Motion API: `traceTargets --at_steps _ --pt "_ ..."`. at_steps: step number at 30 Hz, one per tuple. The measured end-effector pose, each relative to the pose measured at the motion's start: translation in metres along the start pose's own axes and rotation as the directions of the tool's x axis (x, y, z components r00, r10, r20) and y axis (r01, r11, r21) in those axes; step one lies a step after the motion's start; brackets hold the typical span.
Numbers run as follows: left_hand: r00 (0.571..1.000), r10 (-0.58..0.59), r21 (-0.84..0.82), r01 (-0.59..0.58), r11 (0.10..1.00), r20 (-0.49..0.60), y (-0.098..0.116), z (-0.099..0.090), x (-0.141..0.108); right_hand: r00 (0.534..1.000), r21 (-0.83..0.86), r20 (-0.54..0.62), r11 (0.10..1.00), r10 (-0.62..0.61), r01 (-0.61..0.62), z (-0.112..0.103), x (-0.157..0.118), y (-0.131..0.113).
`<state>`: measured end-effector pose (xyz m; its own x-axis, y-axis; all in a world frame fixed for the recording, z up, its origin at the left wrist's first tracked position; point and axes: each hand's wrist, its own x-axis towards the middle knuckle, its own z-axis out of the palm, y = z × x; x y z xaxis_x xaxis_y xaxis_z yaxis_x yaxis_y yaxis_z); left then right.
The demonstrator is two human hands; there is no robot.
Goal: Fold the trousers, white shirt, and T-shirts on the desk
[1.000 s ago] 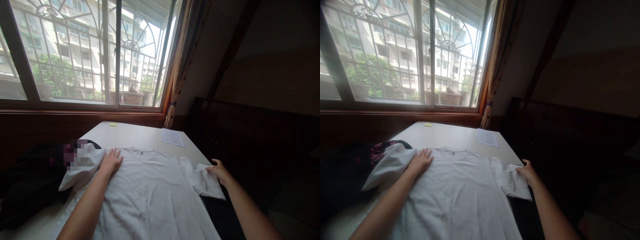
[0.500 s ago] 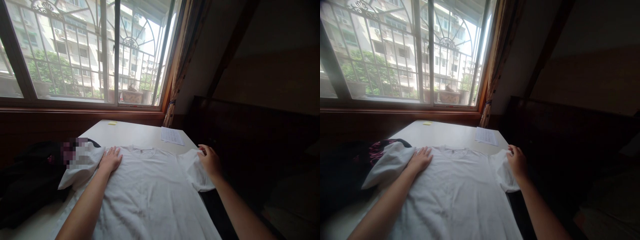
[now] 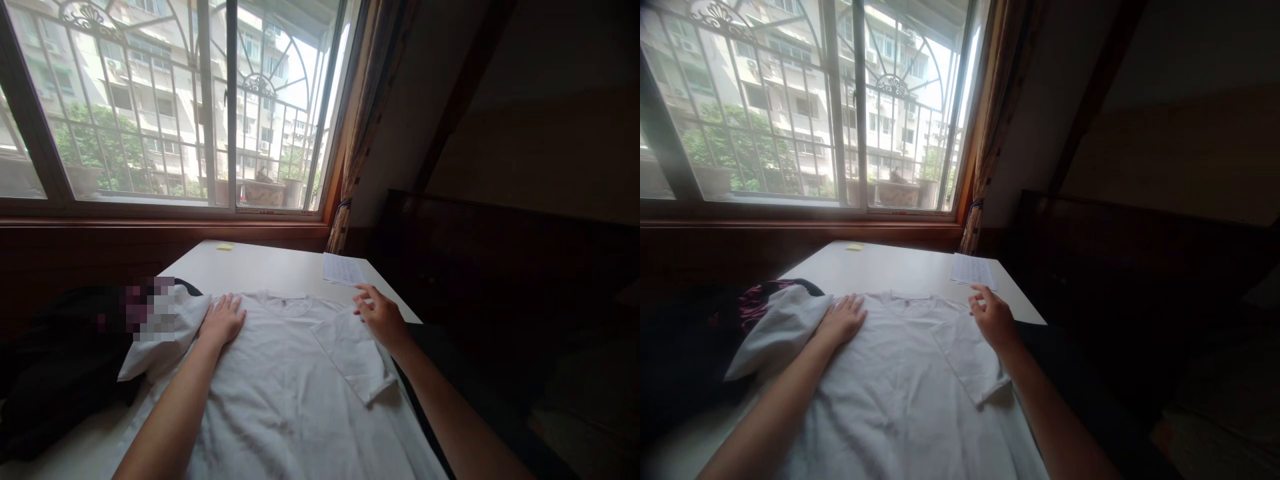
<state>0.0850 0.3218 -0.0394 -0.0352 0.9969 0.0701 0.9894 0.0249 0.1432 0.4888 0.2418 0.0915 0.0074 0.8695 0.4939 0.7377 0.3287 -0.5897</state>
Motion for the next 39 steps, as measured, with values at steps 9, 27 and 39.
traceTargets --at_steps 9,27,39 --pt "1.0 -0.006 0.009 0.006 1.0 0.011 0.002 -0.002 -0.001 0.808 -0.287 0.545 0.955 0.224 -0.07 -0.045 -0.06 0.072" --pt "1.0 -0.003 0.031 0.003 1.0 0.01 0.001 -0.002 -0.001 0.985 -0.703 0.171 0.704 0.034 0.098 -0.029 -0.129 0.082" --pt "1.0 0.001 0.019 -0.001 1.0 -0.006 -0.001 0.001 0.0 0.921 -0.742 0.388 0.587 -0.019 0.325 -0.042 -0.127 0.063"
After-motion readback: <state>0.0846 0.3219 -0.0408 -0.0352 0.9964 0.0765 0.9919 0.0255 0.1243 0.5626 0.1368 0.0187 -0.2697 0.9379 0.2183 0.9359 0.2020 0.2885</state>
